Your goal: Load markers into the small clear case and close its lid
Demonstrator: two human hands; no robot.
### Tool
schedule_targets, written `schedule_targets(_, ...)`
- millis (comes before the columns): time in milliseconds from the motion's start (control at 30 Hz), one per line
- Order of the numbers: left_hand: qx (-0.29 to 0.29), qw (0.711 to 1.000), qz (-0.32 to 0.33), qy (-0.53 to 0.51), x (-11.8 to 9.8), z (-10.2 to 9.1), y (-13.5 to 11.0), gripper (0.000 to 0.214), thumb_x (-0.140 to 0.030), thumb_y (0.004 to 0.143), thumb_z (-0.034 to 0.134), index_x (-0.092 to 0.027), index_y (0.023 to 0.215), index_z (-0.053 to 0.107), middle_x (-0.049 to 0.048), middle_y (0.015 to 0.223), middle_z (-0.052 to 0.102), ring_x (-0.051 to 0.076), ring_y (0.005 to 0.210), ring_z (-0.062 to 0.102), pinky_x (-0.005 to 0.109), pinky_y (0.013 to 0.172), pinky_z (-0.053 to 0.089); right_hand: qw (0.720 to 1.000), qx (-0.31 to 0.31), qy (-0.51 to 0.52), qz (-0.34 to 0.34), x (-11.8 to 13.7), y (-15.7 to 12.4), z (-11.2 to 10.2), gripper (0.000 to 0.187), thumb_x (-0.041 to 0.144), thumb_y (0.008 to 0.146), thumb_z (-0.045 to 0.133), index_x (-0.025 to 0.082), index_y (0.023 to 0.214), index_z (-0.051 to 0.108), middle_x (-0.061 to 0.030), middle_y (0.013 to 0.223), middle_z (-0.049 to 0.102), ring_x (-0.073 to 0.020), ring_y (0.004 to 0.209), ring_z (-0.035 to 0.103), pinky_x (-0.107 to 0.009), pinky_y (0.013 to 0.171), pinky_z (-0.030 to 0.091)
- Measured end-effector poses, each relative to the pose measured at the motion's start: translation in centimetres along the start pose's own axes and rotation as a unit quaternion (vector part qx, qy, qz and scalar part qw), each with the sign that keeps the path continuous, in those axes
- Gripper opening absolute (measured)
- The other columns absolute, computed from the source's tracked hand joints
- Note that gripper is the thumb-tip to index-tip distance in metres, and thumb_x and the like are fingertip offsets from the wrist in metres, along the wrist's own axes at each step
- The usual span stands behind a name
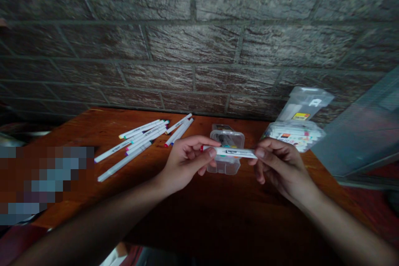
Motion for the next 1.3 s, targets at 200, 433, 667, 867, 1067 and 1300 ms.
schedule_targets(200,0.005,1.000,0.007,-0.007,0.12,-0.11,0.20,0.017,-0.025,0.091,0.079,-0.016,0.105,0.080,0.0027,0.067,0.076,0.004,0.042,0.053,0.014,0.041,0.041,1.000,-0.001,-0.002,0.000,-0.06,0.08,0.00,0.017,0.031,0.085,0.087,0.018,0.078,0.078,-0.0019,0.069,0.078,-0.0106,0.040,0.066,-0.017,0.038,0.054)
schedule_targets(433,0.004,1.000,0.005,-0.005,0.19,-0.09,0.27,0.018,-0.026,0.091,0.079,-0.015,0.105,0.079,0.0024,0.066,0.076,0.004,0.041,0.053,0.014,0.041,0.040,1.000,-0.004,-0.006,0.003,0.08,-0.03,0.01,0.018,0.031,0.085,0.087,0.018,0.077,0.077,-0.0025,0.068,0.078,-0.0109,0.041,0.065,-0.017,0.038,0.054)
schedule_targets(667,0.000,1.000,-0.006,0.007,-0.01,-0.01,0.21,0.018,-0.027,0.090,0.080,-0.015,0.103,0.079,0.0021,0.065,0.075,0.005,0.041,0.052,0.015,0.041,0.040,1.000,-0.006,-0.011,0.002,0.03,-0.08,-0.02,0.018,0.031,0.085,0.086,0.019,0.078,0.077,-0.0028,0.069,0.078,-0.0116,0.041,0.065,-0.019,0.038,0.053)
schedule_targets(867,0.001,1.000,-0.009,0.019,0.07,-0.08,0.22,0.021,-0.031,0.090,0.080,-0.016,0.104,0.078,0.0024,0.066,0.075,0.006,0.042,0.052,0.017,0.041,0.039,1.000,-0.003,-0.007,0.003,0.07,-0.05,0.05,0.017,0.031,0.085,0.087,0.019,0.078,0.077,-0.0026,0.068,0.078,-0.0114,0.040,0.065,-0.018,0.038,0.053)
schedule_targets(1067,-0.001,1.000,-0.010,0.018,-0.07,0.03,0.17,0.023,-0.030,0.089,0.081,-0.014,0.104,0.078,0.0028,0.066,0.075,0.006,0.042,0.052,0.016,0.041,0.039,1.000,-0.003,-0.007,0.003,0.12,-0.09,0.12,0.019,0.032,0.084,0.087,0.018,0.077,0.077,-0.0031,0.068,0.078,-0.0119,0.040,0.065,-0.019,0.038,0.053)
schedule_targets(1300,-0.003,1.000,-0.010,0.024,-0.02,0.10,0.18,0.023,-0.032,0.088,0.081,-0.014,0.103,0.078,0.0029,0.065,0.075,0.006,0.042,0.052,0.017,0.040,0.039,1.000,-0.006,-0.016,0.008,0.19,-0.09,0.09,0.020,0.034,0.084,0.087,0.019,0.076,0.076,-0.0027,0.067,0.077,-0.0123,0.041,0.065,-0.020,0.038,0.053)
Point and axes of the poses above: each hand's wrist, its own y-axis towards the middle knuckle, its own z-axis out of the palm, x = y × z, the point moved 2 cm from there along y, towards the middle knuckle
